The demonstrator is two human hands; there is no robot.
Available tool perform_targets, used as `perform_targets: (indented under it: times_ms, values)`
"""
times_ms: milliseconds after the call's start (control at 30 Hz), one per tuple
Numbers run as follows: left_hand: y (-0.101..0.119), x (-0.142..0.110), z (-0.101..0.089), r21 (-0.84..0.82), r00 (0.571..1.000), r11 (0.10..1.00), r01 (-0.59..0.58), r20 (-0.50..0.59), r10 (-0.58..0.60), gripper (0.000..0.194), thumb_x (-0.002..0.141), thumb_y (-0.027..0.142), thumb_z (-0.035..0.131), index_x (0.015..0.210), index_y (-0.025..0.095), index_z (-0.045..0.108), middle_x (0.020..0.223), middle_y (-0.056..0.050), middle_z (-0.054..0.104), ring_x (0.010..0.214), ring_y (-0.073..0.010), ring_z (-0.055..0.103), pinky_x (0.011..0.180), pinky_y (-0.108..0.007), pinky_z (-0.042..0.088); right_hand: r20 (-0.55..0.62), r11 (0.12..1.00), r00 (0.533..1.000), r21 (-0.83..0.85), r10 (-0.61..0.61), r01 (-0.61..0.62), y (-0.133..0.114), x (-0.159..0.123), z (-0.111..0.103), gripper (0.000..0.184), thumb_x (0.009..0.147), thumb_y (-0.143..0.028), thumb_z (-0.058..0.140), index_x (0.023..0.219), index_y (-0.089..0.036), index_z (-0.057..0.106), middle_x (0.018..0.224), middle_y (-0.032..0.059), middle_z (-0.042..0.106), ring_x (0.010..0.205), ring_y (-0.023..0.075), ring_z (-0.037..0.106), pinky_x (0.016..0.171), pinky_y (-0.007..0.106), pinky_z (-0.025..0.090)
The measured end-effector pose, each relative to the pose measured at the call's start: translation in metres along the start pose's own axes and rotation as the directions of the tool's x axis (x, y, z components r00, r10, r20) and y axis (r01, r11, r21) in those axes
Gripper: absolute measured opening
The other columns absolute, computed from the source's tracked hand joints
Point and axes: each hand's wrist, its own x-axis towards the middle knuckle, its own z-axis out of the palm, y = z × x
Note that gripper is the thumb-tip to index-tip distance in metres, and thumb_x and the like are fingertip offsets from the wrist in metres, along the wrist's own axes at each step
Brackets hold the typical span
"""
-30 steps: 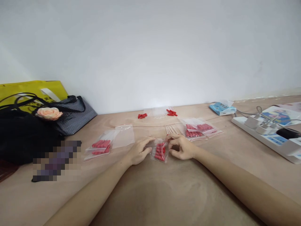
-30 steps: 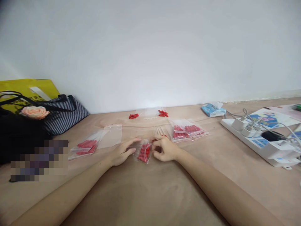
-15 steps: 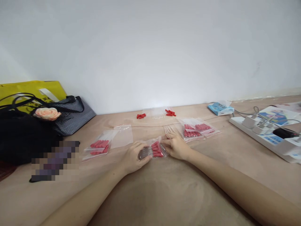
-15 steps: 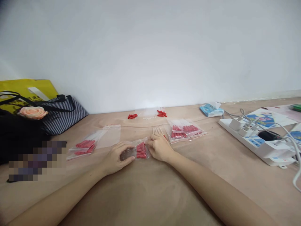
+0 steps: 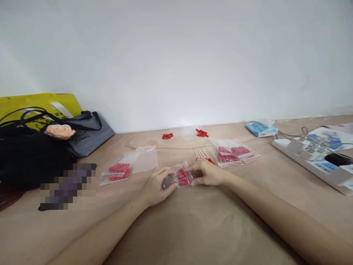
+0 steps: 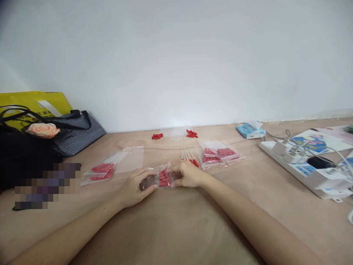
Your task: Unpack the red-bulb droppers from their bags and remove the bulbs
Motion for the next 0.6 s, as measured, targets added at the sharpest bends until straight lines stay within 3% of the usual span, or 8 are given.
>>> perform_targets:
  times_ms: [200, 400, 600]
  values:
    - [-0.001, 0.0, 0.001, -0.008, 1.0, 1.0, -0.004, -0.003, 0.004, 0.024, 0.075, 0.031, 0.052, 0.096, 0.021, 0.057, 0.093, -0.004, 0.061, 0.085, -0.0182, 0.056, 0.075, -0.03, 0.044, -0.079, 0.993, 0.991, -0.03, 0.111, -0.114, -0.002, 0.003, 0.007, 0.031, 0.057, -0.028, 0.072, 0.084, -0.017, 0.06, 0.075, -0.002, 0.061, 0.066, 0.0115, 0.052, 0.061, 0.022, 0.038]
    - [-0.003, 0.0, 0.002, -0.036, 1.0, 0.999, -0.003, 0.004, 0.003, 0.023, 0.076, 0.03, 0.052, 0.096, 0.02, 0.057, 0.095, -0.006, 0.061, 0.086, -0.0181, 0.056, 0.077, -0.03, 0.044, -0.083, 0.996, 0.996, -0.081, 0.037, -0.043, -0.007, 0.007, 0.013, 0.027, 0.063, -0.028, 0.066, 0.086, -0.018, 0.058, 0.082, 0.0007, 0.06, 0.079, 0.0149, 0.053, 0.07, 0.026, 0.037]
    - [-0.005, 0.0, 0.001, -0.036, 1.0, 0.999, -0.006, 0.018, 0.006, 0.024, 0.077, 0.03, 0.052, 0.098, 0.02, 0.056, 0.097, -0.005, 0.061, 0.088, -0.0178, 0.056, 0.078, -0.031, 0.043, -0.117, 0.982, 0.99, -0.158, 0.083, -0.101, -0.009, 0.006, 0.014, 0.019, 0.062, -0.02, 0.061, 0.08, -0.017, 0.053, 0.069, -0.0023, 0.056, 0.063, 0.0116, 0.049, 0.065, 0.025, 0.035]
